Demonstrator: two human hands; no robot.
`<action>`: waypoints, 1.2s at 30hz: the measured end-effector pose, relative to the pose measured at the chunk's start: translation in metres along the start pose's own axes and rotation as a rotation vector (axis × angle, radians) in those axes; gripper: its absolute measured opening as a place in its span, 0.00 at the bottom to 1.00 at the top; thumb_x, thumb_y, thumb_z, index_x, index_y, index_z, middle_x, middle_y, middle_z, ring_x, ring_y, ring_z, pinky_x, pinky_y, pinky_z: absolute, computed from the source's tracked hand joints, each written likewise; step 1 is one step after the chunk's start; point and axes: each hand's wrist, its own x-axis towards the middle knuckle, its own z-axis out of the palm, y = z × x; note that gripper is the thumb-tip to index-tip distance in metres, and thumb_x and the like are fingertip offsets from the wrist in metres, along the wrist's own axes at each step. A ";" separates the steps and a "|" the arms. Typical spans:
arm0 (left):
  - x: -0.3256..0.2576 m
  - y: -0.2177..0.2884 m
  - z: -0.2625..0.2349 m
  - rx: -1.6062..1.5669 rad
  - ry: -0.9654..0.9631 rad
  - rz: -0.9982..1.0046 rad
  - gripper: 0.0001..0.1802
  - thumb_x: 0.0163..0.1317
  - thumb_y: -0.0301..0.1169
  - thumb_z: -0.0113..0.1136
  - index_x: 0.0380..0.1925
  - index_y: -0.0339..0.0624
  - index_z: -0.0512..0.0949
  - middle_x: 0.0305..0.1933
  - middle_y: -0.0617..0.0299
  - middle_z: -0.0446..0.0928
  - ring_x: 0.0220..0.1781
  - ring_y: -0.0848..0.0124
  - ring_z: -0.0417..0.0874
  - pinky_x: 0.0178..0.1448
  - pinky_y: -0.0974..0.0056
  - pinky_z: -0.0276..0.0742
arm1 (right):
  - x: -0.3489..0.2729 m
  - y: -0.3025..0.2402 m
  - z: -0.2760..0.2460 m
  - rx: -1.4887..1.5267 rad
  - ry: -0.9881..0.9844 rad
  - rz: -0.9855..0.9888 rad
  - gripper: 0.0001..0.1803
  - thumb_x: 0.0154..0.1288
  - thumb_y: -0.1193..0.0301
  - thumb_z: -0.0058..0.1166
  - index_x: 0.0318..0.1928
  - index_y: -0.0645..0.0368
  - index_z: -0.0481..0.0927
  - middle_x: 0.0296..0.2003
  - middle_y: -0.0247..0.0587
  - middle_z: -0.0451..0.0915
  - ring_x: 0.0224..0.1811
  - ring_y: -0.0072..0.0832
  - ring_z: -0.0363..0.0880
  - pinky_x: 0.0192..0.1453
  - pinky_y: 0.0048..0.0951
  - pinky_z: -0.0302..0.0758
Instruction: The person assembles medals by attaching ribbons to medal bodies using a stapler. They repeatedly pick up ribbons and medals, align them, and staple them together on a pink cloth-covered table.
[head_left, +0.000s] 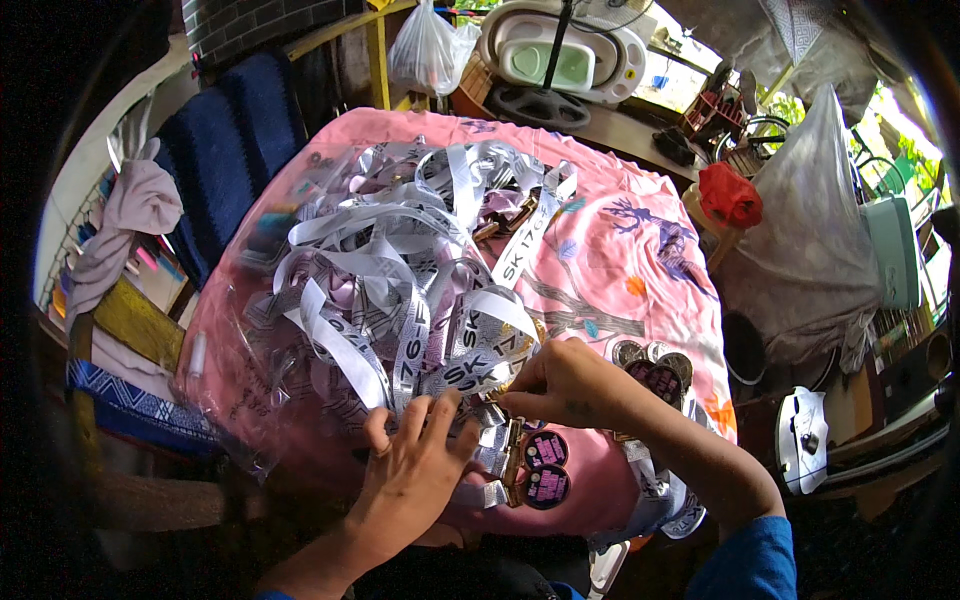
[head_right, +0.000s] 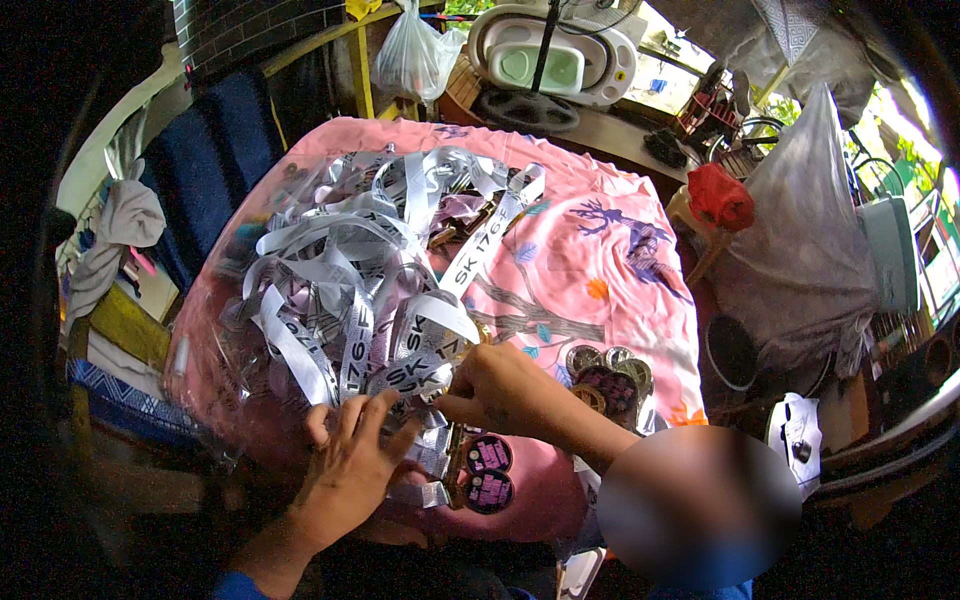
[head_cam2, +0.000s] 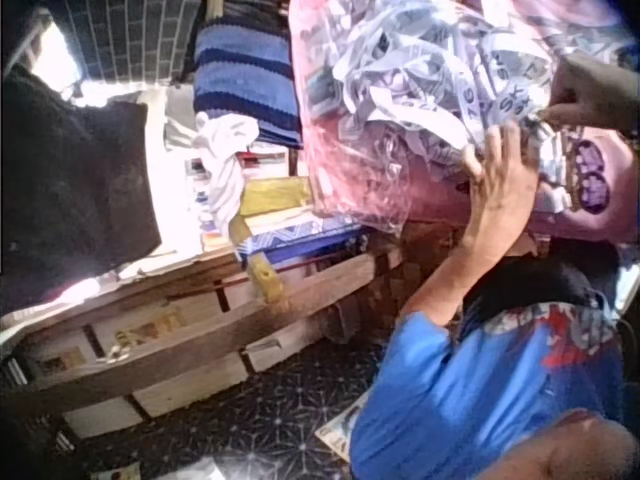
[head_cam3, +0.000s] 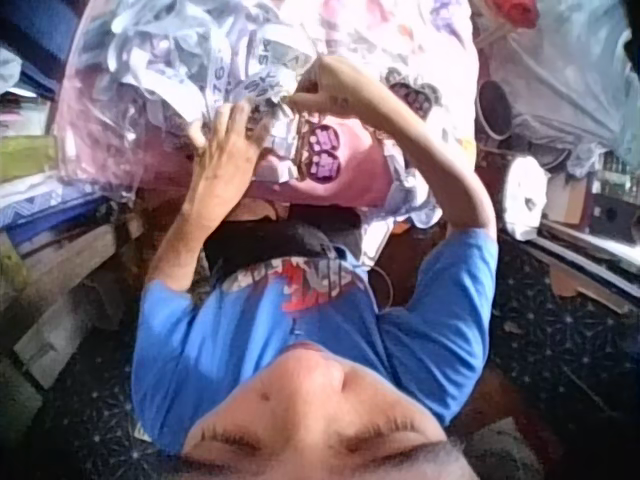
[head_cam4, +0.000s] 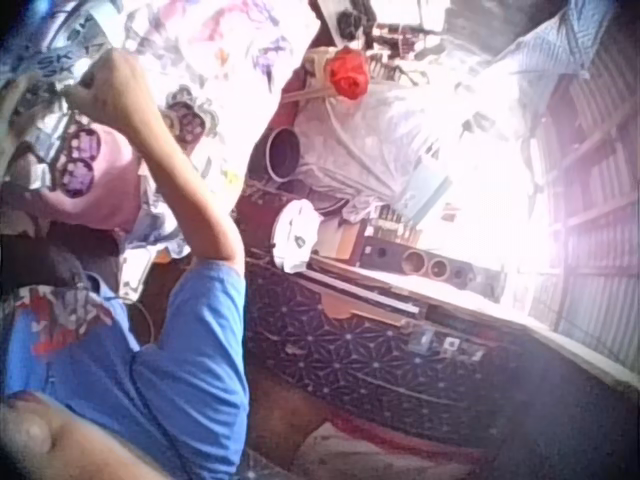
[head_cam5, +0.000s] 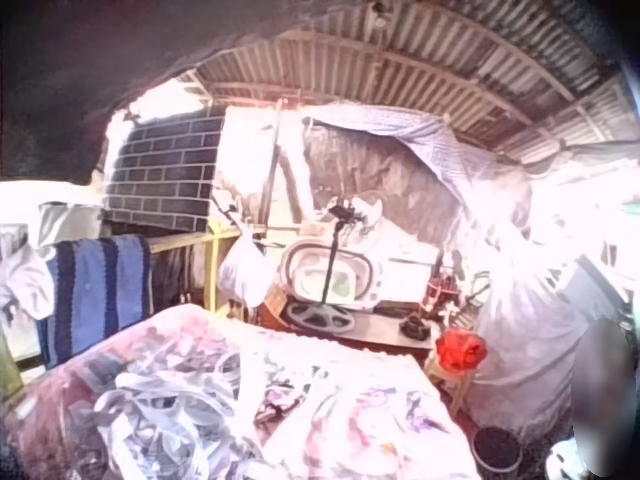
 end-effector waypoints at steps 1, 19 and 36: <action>0.001 0.000 0.002 0.011 0.006 0.001 0.25 0.61 0.36 0.56 0.60 0.56 0.70 0.63 0.54 0.66 0.62 0.58 0.65 0.59 0.44 0.52 | 0.003 0.002 0.002 0.021 0.031 -0.029 0.18 0.57 0.61 0.58 0.25 0.66 0.82 0.17 0.54 0.77 0.16 0.42 0.76 0.27 0.41 0.74; 0.010 0.002 0.042 -0.211 0.262 -0.007 0.29 0.47 0.32 0.68 0.53 0.43 0.74 0.52 0.54 0.67 0.56 0.54 0.69 0.54 0.45 0.62 | 0.019 0.002 -0.014 -0.151 -0.143 -0.053 0.20 0.62 0.57 0.57 0.27 0.63 0.84 0.17 0.46 0.79 0.18 0.36 0.78 0.29 0.39 0.73; -0.003 0.006 0.041 -0.183 0.153 0.082 0.46 0.45 0.70 0.57 0.64 0.64 0.70 0.51 0.60 0.63 0.55 0.58 0.64 0.58 0.46 0.55 | 0.008 0.000 -0.023 0.036 -0.331 0.155 0.21 0.63 0.55 0.58 0.32 0.63 0.86 0.21 0.42 0.83 0.23 0.24 0.82 0.31 0.30 0.76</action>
